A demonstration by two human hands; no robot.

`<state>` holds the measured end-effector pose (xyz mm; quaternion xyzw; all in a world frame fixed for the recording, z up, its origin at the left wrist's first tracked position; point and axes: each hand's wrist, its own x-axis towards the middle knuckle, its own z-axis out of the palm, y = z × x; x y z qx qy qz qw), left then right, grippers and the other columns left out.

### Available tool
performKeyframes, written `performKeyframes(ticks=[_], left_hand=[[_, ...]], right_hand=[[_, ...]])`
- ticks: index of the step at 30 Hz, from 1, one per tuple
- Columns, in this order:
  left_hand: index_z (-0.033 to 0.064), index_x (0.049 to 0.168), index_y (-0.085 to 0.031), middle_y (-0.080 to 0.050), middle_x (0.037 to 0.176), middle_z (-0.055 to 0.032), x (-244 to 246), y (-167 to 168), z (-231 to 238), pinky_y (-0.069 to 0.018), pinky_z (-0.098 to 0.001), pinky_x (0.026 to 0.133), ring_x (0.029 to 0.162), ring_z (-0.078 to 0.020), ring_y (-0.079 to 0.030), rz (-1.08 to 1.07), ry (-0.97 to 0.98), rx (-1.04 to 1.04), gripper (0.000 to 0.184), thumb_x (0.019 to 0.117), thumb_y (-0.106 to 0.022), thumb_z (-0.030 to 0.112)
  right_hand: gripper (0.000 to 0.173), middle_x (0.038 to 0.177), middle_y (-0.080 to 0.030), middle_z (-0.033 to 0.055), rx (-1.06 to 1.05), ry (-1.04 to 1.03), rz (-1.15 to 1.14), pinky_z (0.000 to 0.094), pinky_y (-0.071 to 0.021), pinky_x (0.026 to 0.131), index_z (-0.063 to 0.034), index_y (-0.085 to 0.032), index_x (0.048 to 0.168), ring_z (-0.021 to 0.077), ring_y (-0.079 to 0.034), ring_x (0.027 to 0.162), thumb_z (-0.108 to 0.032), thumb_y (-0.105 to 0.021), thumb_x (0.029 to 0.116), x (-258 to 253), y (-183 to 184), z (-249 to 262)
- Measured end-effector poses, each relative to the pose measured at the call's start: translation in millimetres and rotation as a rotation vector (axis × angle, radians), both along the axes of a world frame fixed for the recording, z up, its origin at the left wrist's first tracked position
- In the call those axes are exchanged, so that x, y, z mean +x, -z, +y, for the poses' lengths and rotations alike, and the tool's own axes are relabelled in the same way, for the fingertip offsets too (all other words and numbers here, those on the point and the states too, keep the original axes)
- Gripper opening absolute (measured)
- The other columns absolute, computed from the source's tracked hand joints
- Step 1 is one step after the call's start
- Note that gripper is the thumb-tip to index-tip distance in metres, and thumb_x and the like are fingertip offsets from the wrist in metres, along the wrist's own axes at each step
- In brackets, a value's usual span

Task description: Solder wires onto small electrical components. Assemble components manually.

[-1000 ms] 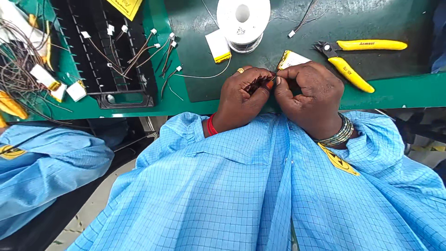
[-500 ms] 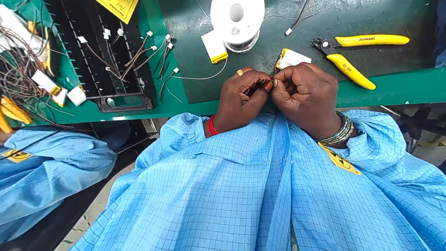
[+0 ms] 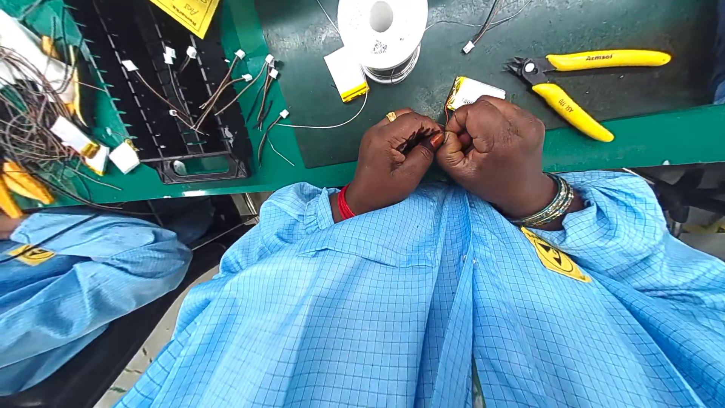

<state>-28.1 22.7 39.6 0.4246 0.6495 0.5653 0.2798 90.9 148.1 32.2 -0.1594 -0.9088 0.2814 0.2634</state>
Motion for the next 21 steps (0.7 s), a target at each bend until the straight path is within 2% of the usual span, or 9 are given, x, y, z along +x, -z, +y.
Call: performKeyframes(ticks=[6, 10, 14, 17, 21], left_hand=[[-0.0068, 0.096, -0.07, -0.066, 0.088, -0.0047, 1, -1, 0, -0.05, -0.0133, 0.072, 0.079, 0.0013, -0.06, -0.016, -0.016, -0.025, 0.012, 0.0929, -0.059, -0.003], [-0.0055, 0.096, -0.069, -0.066, 0.087, -0.0047, 2, -3, -2, -0.0506, -0.0134, 0.068, 0.076, 0.0007, -0.06, -0.001, -0.036, -0.061, 0.012, 0.092, -0.059, -0.003], [-0.0053, 0.098, -0.069, -0.066, 0.088, -0.0047, 1, -4, -2, -0.0523, -0.0144, 0.066, 0.073, 0.0004, -0.061, -0.012, -0.045, -0.092, 0.012, 0.0933, -0.059, -0.002], [-0.0061, 0.099, -0.069, -0.066, 0.088, -0.0052, 1, -4, -3, -0.0529, -0.0146, 0.066, 0.073, 0.0, -0.061, -0.03, -0.044, -0.094, 0.012, 0.0934, -0.058, -0.003], [-0.0053, 0.098, -0.069, -0.065, 0.088, -0.0051, 2, -3, -3, -0.0526, -0.0146, 0.066, 0.073, -0.0001, -0.061, -0.014, -0.043, -0.096, 0.011, 0.0935, -0.059, -0.002]], right_hand=[[0.017, 0.064, -0.054, 0.0102, 0.024, 0.03, 0.033, 0.0335, -0.0377, 0.049, -0.0028, -0.059, 0.076, 0.0224, -0.054, 0.056, -0.01, -0.056, 0.0909, -1, 5, -1], [0.015, 0.07, -0.06, 0.0118, -0.069, -0.007, 0.076, 0.0294, -0.043, 0.054, -0.0005, -0.065, 0.083, 0.0189, -0.058, 0.063, -0.009, -0.057, 0.0932, 3, 4, 1], [0.016, 0.079, -0.068, 0.0132, -0.156, -0.042, 0.09, 0.026, -0.049, 0.063, 0.0029, -0.073, 0.093, 0.0159, -0.063, 0.071, -0.007, -0.06, 0.0952, 10, 3, 5], [0.016, 0.081, -0.071, 0.0134, -0.169, -0.07, 0.1, 0.0266, -0.0512, 0.066, 0.0026, -0.074, 0.093, 0.0155, -0.065, 0.073, -0.007, -0.061, 0.0943, 11, 2, 5], [0.015, 0.079, -0.07, 0.0127, -0.146, -0.074, 0.087, 0.0264, -0.0506, 0.064, 0.0018, -0.073, 0.091, 0.0159, -0.064, 0.071, -0.007, -0.061, 0.094, 10, 2, 5]])
